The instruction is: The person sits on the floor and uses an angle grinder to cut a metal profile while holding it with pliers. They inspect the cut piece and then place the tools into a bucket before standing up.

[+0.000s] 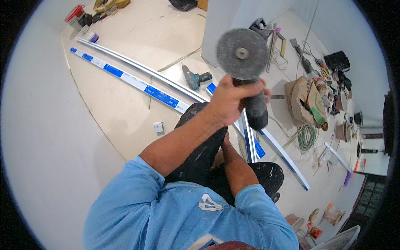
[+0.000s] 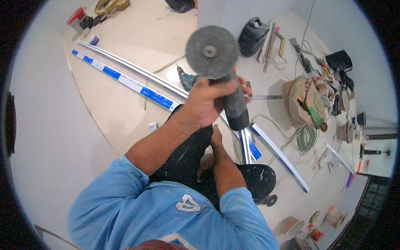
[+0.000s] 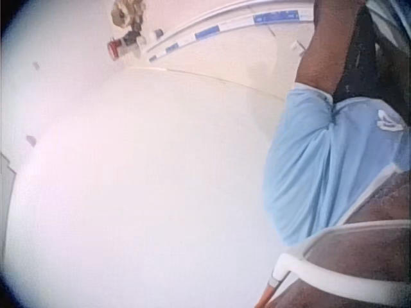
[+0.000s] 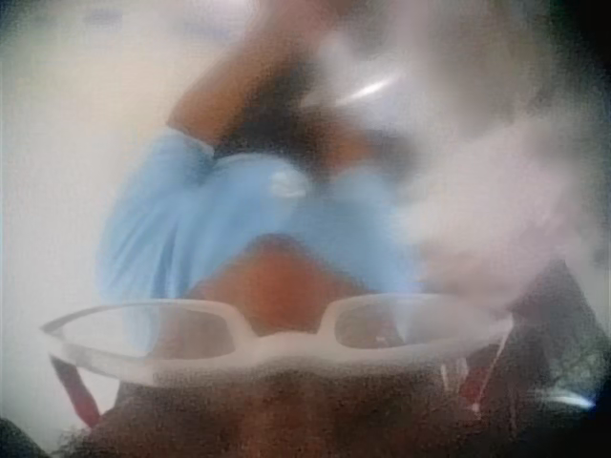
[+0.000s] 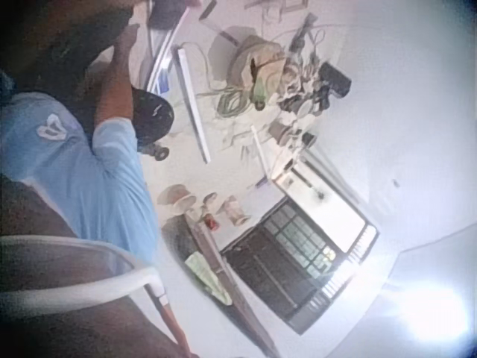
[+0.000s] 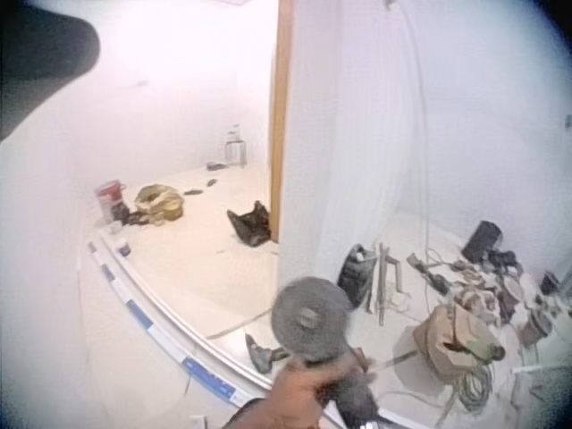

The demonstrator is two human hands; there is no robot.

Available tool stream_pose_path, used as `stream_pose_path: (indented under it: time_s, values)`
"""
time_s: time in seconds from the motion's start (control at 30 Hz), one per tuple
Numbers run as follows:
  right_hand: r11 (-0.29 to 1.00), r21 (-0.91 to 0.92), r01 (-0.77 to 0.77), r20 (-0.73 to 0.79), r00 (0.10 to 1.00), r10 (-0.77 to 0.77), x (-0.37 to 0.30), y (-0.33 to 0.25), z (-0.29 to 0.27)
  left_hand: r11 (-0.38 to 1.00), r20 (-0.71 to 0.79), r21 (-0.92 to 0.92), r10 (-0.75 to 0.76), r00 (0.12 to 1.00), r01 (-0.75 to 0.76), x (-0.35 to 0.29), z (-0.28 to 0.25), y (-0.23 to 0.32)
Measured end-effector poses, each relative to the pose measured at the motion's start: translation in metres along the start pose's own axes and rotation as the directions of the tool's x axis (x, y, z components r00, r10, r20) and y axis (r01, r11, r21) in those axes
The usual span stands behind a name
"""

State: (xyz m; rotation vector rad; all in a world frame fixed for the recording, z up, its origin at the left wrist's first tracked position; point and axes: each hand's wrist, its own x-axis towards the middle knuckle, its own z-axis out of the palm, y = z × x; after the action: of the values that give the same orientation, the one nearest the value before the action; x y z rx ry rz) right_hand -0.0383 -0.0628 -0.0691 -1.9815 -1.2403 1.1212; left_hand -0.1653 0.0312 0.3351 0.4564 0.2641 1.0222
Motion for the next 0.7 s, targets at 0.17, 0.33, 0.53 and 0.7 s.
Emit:
stream_pose_path:
  time_s: [0.17,0.33,0.53,0.7]
  values:
    - [0.938,0.327,-0.118,-0.013,0.992,0.129,-0.002,-0.020,0.004,0.966,-0.184,0.217,0.183,0.966,-0.142,0.015,-0.006,-0.019]
    - [0.618,0.785,0.030,-0.111,0.989,0.093,0.030,-0.170,-0.108,0.963,-0.402,0.246,0.207,0.892,-0.112,0.036,-0.052,0.002]
    - [0.807,-0.095,0.582,-0.212,0.780,-0.588,-0.079,-0.316,-0.188,0.947,-0.461,0.250,0.300,0.835,-0.203,0.048,-0.038,-0.005]
    - [0.816,0.176,0.550,-0.322,0.816,-0.480,-0.074,-0.297,-0.172,0.993,-0.301,-0.110,0.004,0.954,-0.039,0.049,-0.071,-0.006]
